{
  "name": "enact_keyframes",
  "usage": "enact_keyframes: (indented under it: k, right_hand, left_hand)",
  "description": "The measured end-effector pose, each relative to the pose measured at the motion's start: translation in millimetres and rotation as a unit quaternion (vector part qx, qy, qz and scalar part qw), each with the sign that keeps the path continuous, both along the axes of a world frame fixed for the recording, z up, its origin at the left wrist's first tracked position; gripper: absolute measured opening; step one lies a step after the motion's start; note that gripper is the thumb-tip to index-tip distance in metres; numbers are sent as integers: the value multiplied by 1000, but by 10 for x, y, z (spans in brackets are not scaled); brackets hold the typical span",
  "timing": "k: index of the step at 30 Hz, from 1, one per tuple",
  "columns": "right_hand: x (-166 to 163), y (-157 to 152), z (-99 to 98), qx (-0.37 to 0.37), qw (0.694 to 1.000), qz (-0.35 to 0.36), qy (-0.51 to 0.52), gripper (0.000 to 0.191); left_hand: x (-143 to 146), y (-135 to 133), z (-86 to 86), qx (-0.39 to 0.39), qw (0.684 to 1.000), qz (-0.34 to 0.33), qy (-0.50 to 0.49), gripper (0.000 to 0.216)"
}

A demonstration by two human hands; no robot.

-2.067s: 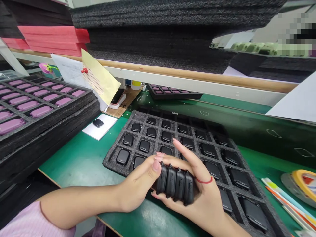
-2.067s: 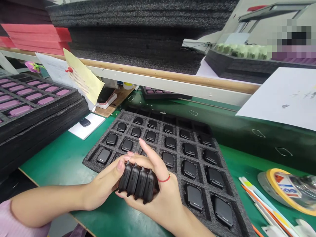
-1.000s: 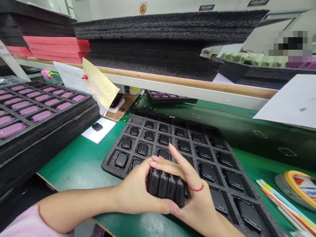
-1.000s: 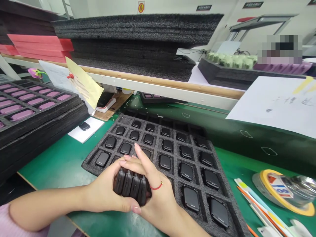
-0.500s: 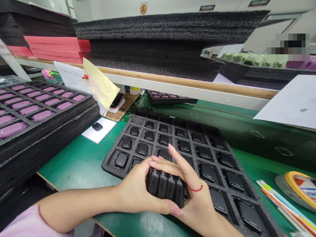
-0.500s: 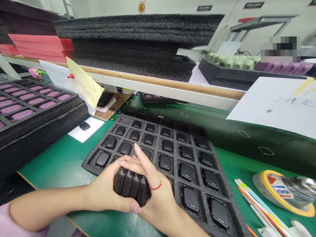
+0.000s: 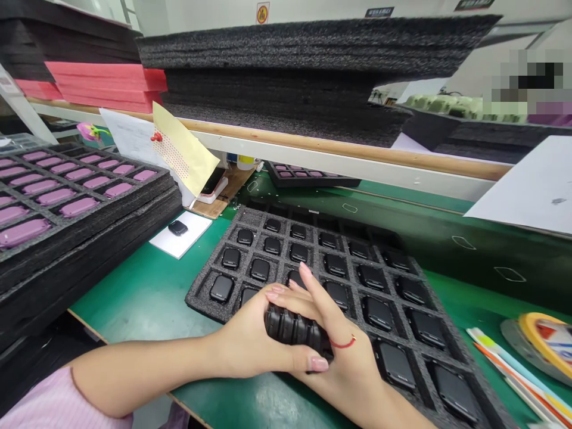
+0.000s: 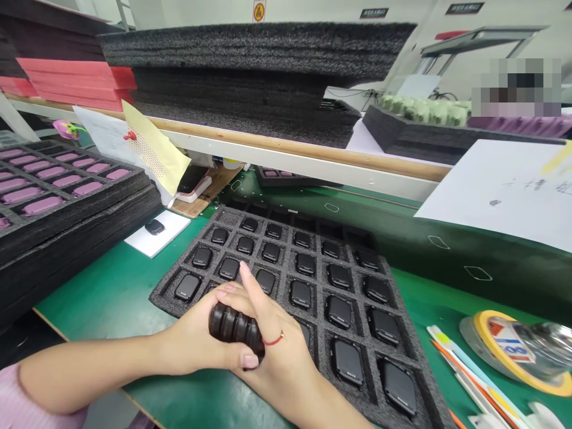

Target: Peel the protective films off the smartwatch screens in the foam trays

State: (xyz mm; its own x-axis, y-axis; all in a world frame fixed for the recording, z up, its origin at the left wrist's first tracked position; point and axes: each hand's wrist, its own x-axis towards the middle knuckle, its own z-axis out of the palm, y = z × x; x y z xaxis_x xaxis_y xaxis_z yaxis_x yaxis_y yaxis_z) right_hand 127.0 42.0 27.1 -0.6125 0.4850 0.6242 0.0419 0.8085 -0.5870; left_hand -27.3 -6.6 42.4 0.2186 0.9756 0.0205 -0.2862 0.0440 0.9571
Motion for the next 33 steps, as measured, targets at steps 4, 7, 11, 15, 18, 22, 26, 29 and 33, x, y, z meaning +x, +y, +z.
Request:
enact_keyframes:
  k: [4,7,11,15,18,22,26,29,33]
  right_hand:
    - [23,-2,13,-38,999,22,19,90]
    - [27,6,10,-52,998,31,25,87]
    - [26,4,-4,-35,999,15,17,89]
    - [6,-13,-5,-2,1000,-8,14,95]
    - [-23,-13,-5,7,1000,-6,17,95]
    - [-45,-4,-12,9,1000,-4,25,92]
    - [-43,-7,-3,6,1000,-5,28,92]
    - [-44,-7,8,4,1000,-8,19,91]
    - [-41,0,16,11,1000,-11,20,91]
  left_hand:
    - [8,-21,-4,-6,1000,3,-4,60]
    - [3,-30,-19,-14,1000,8,7,66]
    - [-6,-34,-24,9,1000,11,21,58]
    - [-15,-34,-29,-13,999,10,31,41]
    - [-10,-30,-36,-23,999,15,37,40]
    - [8,-29,-53,-9,999,26,34,41]
    - [15,-33,-62,-5,999,25,47,40]
    - [12,-29,-63,-5,998,33,50,41]
    - [5,-21,-68,5,997,27,67,38]
